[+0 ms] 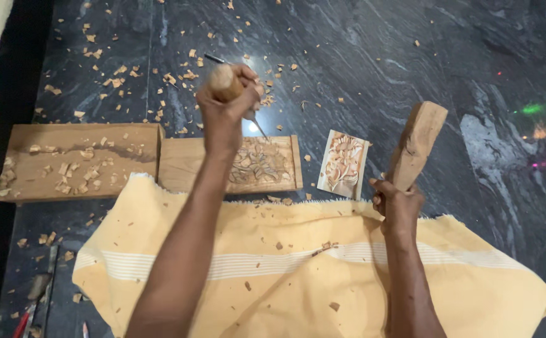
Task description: The person carves a floral design into a rectangular wooden block using a chisel and a wooden mallet. They repeatedly strike the chisel to remove wood shavings and refine the pattern.
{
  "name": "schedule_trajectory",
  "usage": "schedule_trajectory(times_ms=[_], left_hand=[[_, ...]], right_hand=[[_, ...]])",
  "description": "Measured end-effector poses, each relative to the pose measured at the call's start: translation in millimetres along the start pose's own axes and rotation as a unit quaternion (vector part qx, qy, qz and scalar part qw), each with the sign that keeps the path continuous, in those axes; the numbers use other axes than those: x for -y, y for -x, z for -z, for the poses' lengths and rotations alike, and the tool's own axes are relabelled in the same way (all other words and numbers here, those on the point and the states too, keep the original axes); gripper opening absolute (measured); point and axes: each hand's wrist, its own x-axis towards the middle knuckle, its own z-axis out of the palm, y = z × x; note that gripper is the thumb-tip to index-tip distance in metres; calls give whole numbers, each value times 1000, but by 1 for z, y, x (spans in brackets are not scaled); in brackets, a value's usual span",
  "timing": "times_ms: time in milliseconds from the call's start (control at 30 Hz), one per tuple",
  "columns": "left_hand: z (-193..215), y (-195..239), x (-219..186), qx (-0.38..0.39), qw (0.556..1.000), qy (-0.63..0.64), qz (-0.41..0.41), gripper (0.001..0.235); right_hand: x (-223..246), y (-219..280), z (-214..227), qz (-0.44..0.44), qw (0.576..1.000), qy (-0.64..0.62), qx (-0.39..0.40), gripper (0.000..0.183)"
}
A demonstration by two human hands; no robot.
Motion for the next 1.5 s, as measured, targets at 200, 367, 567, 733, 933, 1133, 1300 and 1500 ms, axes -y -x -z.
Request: schedule_trajectory(times_ms=[200, 367, 567, 733, 933, 1133, 1300, 1500], left_hand=[[-8, 19, 27, 43, 999, -9, 23, 23], [1, 21, 35, 79, 997, -7, 8, 16], [11, 22, 38, 97, 995, -36, 2, 12], [12, 21, 38, 108, 994, -16, 1, 11], [7, 18, 40, 117, 993, -13, 14, 9], [8, 19, 50, 131, 989, -72, -17, 9], [-2, 32, 61, 149, 982, -114, -15, 12], [-7, 44, 59, 165, 975, -144, -48, 10]], right_hand=[[-2, 7, 1, -7, 999, 31, 23, 23], [0, 8, 3, -11, 999, 43, 10, 18], [0, 9, 2, -24, 999, 44, 15, 17], [-3, 7, 3, -21, 998, 45, 24, 18], [-10, 4, 5, -27, 998, 54, 21, 19], [-8, 5, 5, -8, 998, 58, 29, 20], [21, 29, -10, 76, 983, 165, -7, 24], [129, 48, -14, 543, 817, 188, 48, 36]])
